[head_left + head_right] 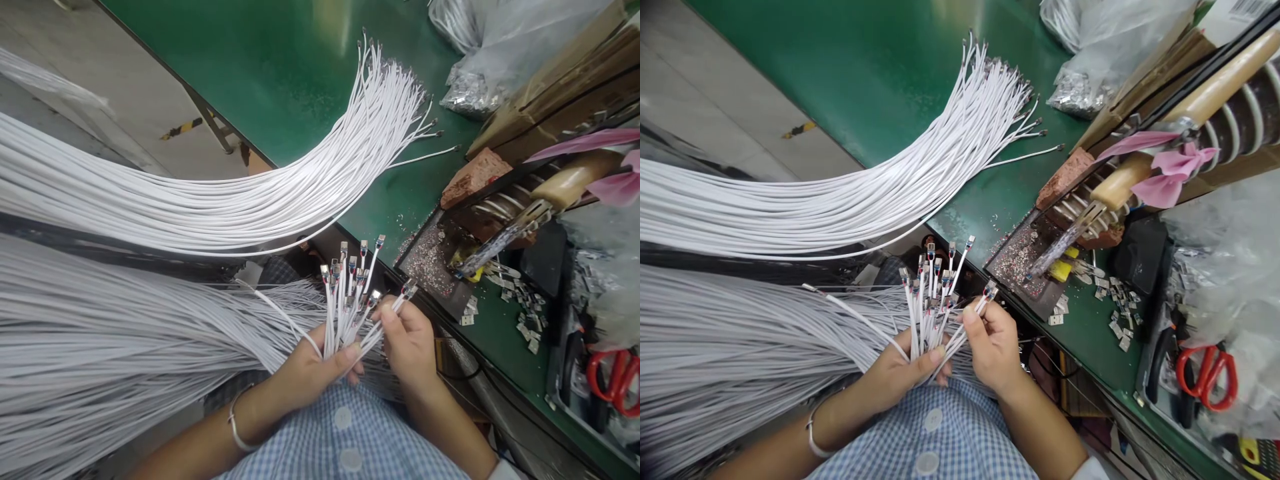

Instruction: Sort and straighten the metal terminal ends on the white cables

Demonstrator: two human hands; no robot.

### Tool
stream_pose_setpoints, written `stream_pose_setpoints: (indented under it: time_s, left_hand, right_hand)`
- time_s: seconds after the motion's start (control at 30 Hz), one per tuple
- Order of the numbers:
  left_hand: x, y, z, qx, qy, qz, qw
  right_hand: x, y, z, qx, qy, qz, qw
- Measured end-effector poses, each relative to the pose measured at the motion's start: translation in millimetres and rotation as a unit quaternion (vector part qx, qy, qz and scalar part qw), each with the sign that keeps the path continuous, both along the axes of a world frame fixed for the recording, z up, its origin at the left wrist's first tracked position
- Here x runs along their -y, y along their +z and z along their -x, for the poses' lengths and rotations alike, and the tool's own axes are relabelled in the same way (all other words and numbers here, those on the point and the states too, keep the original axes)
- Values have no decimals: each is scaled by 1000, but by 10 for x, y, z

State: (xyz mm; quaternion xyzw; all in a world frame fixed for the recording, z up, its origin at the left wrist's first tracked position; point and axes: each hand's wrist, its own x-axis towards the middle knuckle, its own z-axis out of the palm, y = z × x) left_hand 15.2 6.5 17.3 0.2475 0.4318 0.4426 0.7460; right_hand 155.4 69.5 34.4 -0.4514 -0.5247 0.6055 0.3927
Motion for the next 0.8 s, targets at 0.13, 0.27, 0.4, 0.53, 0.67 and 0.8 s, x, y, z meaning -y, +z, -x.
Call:
stream_pose_setpoints:
  time_s: [0.13,0.27,0.4,0.53,0.67,0.8]
  left_hand:
    - [-27,6,19,-59,18,-10,998]
    - [-56,20,28,-82,27,-29,996]
    - [-47,11,21,-74,17,-28,997]
    - [-37,-11,18,-32,27,-25,999]
    - [-45,-20,18,-26,33,-15,999]
    - [-54,-8,13,-16,38,-12,999]
  right_hand:
    - [9,-3,-3,-1,21,-10,1000]
    - [8,2,11,7,40,-22,999]
    - [19,0,9,-17,40,-1,999]
    - [39,-1,-4,-38,51,17,998]
    - [50,6,-4,-53,50,31,997]
    - [52,28,3,-40,49,27,998]
